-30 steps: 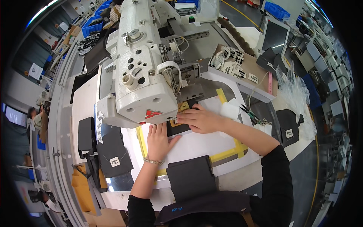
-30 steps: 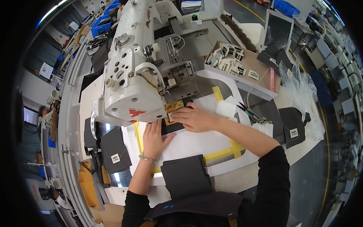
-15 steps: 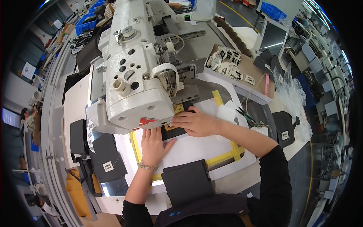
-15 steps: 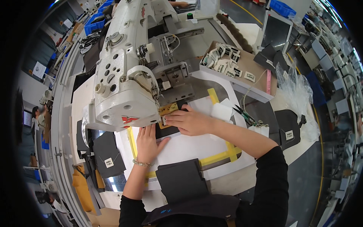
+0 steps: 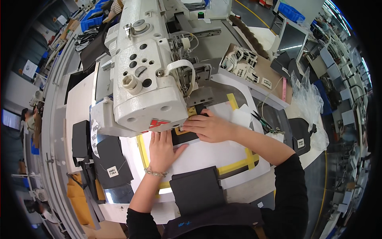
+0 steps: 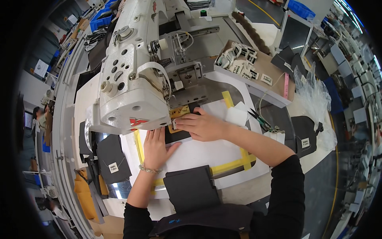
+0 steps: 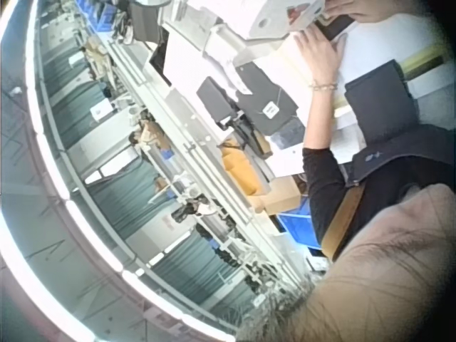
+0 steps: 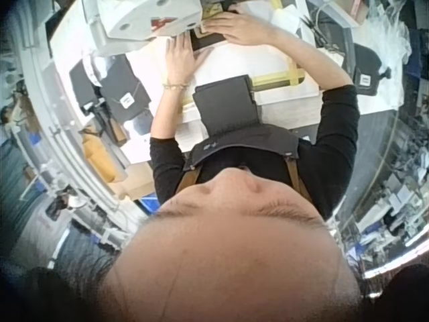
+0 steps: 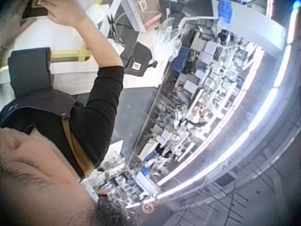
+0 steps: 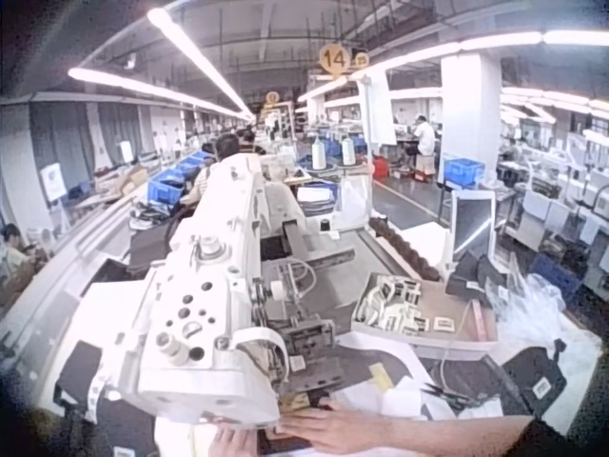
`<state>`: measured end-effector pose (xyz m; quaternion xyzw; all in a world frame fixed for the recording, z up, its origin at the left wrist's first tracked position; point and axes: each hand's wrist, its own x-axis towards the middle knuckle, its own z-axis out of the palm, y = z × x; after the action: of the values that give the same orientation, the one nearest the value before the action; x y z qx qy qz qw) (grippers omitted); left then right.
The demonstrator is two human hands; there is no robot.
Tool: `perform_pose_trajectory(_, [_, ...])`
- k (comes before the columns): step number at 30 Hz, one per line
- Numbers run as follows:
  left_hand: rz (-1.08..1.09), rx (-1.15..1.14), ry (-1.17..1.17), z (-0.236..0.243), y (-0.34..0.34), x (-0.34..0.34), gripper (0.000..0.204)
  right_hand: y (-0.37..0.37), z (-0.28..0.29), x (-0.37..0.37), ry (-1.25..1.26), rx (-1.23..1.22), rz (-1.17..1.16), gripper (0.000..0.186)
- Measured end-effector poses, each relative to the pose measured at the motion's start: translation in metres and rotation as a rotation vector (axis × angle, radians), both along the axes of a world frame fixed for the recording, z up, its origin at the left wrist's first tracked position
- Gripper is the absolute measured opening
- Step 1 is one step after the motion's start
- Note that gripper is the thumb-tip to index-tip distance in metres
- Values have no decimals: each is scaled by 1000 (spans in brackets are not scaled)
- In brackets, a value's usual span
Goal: The person sews white rectangular labels onto black fabric pieces using an industrial sewing machine. They repeatedly pick up a fabric piece, place it under the needle, sew the label, and cut the thread with scissors. The finished pieces are stacked on the table.
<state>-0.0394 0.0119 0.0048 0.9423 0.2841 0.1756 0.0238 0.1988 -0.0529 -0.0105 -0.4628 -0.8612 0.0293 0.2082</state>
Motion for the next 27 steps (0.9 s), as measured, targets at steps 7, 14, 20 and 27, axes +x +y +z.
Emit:
perform_pose_trajectory(7, [-37, 8, -41, 0, 10, 1, 77, 5, 2, 3, -9, 17, -21, 42])
perform_pose_trajectory(14, [-19, -25, -58, 1, 23, 9, 65, 21, 2, 11, -68, 2, -31, 43])
perform_pose_trajectory(20, [-9, -51, -48, 3, 22, 8, 63, 20, 3, 10, -92, -21, -28, 44])
perform_pose_trajectory(27, [-27, 3, -69, 4, 21, 8, 67, 18, 4, 8, -67, -12, -28, 42])
